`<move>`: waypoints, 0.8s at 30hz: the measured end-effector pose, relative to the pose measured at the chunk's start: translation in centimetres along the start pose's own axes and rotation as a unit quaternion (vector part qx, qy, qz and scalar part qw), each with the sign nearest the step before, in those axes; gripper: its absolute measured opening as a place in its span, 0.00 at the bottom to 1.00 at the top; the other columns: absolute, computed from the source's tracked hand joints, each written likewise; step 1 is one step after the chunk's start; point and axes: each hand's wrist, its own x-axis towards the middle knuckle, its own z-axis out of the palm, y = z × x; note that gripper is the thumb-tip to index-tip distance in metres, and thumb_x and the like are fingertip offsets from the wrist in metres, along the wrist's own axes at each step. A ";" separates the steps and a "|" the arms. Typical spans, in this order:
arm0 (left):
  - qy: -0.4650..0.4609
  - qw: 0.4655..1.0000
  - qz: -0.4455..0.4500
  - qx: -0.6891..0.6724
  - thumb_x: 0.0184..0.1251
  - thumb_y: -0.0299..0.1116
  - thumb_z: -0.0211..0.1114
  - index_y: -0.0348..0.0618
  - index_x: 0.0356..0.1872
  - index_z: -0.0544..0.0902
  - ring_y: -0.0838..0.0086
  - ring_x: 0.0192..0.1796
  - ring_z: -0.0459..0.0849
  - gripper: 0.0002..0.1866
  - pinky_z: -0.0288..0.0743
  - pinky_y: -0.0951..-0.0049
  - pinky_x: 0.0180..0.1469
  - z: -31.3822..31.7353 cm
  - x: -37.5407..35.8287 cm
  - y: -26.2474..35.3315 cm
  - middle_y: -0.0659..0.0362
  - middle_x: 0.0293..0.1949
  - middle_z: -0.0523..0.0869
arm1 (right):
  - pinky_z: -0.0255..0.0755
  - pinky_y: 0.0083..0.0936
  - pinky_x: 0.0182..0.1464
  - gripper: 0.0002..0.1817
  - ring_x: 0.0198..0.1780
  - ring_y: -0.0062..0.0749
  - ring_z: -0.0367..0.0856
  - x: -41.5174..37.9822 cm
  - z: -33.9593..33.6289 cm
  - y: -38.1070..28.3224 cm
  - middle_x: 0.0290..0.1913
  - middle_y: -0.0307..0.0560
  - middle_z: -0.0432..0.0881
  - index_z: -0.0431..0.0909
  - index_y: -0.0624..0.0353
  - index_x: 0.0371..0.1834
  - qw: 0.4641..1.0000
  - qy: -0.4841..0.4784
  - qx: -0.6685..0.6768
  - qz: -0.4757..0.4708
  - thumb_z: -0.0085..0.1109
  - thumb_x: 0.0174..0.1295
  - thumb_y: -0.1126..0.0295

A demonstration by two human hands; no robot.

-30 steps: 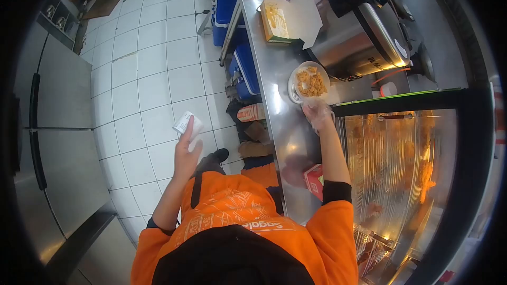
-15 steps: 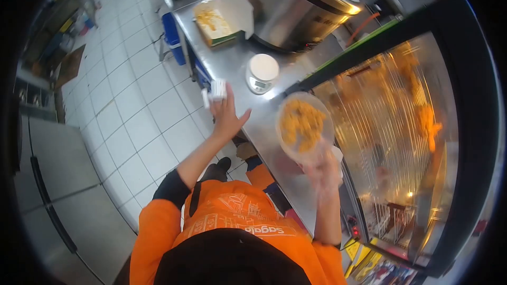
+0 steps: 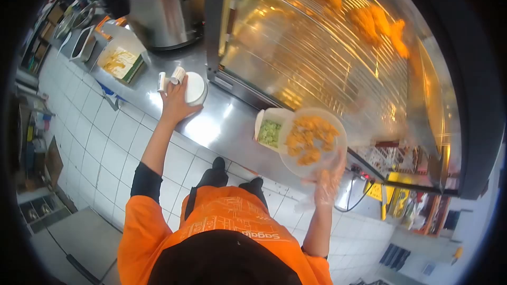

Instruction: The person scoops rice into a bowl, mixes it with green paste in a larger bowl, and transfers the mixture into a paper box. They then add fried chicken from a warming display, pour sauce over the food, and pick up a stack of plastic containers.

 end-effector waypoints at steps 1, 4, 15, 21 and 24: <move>-0.010 1.000 0.020 -0.007 0.37 0.60 0.71 0.44 0.70 0.55 0.49 0.70 0.53 0.58 0.38 0.38 0.66 -0.6 -1.1 0.9 0.49 0.66 0.63 | 0.77 0.25 0.19 0.45 0.25 0.31 0.76 -0.1 0.2 0.0 0.54 0.51 0.66 0.54 0.47 0.69 1.000 0.009 0.003 0.007 0.63 0.48 0.46; -0.041 0.998 0.016 -0.044 0.40 0.60 0.70 0.47 0.68 0.60 0.44 0.69 0.51 0.52 0.31 0.39 0.67 -1.3 -4.0 5.2 0.51 0.64 0.66 | 0.78 0.25 0.19 0.42 0.30 0.34 0.78 0.4 0.4 0.2 0.53 0.51 0.68 0.56 0.46 0.68 0.996 -0.012 0.086 0.018 0.62 0.49 0.52; 0.162 0.882 0.395 -0.199 0.52 0.37 0.69 0.59 0.41 0.85 0.67 0.59 0.67 0.13 0.32 0.40 0.65 2.8 -10.1 17.2 0.71 0.49 0.79 | 0.80 0.26 0.20 0.39 0.37 0.38 0.80 -0.1 -1.2 -0.7 0.57 0.51 0.67 0.55 0.42 0.67 0.989 0.008 0.131 0.060 0.60 0.49 0.58; 0.042 0.877 0.306 -0.367 0.51 0.37 0.69 0.54 0.41 0.86 0.68 0.59 0.67 0.14 0.30 0.48 0.69 2.1 -13.9 15.4 0.72 0.46 0.81 | 0.81 0.26 0.27 0.38 0.37 0.37 0.78 -0.5 -2.4 2.9 0.57 0.49 0.63 0.53 0.43 0.68 0.996 0.016 0.089 0.018 0.54 0.50 0.64; 0.059 0.886 0.253 -0.385 0.54 0.35 0.67 0.49 0.47 0.84 0.66 0.60 0.67 0.17 0.35 0.52 0.70 -2.4 -14.3 15.2 0.66 0.49 0.80 | 0.82 0.26 0.34 0.37 0.41 0.37 0.77 -0.4 -1.7 3.1 0.56 0.48 0.64 0.53 0.46 0.68 0.996 0.016 0.092 0.005 0.51 0.51 0.66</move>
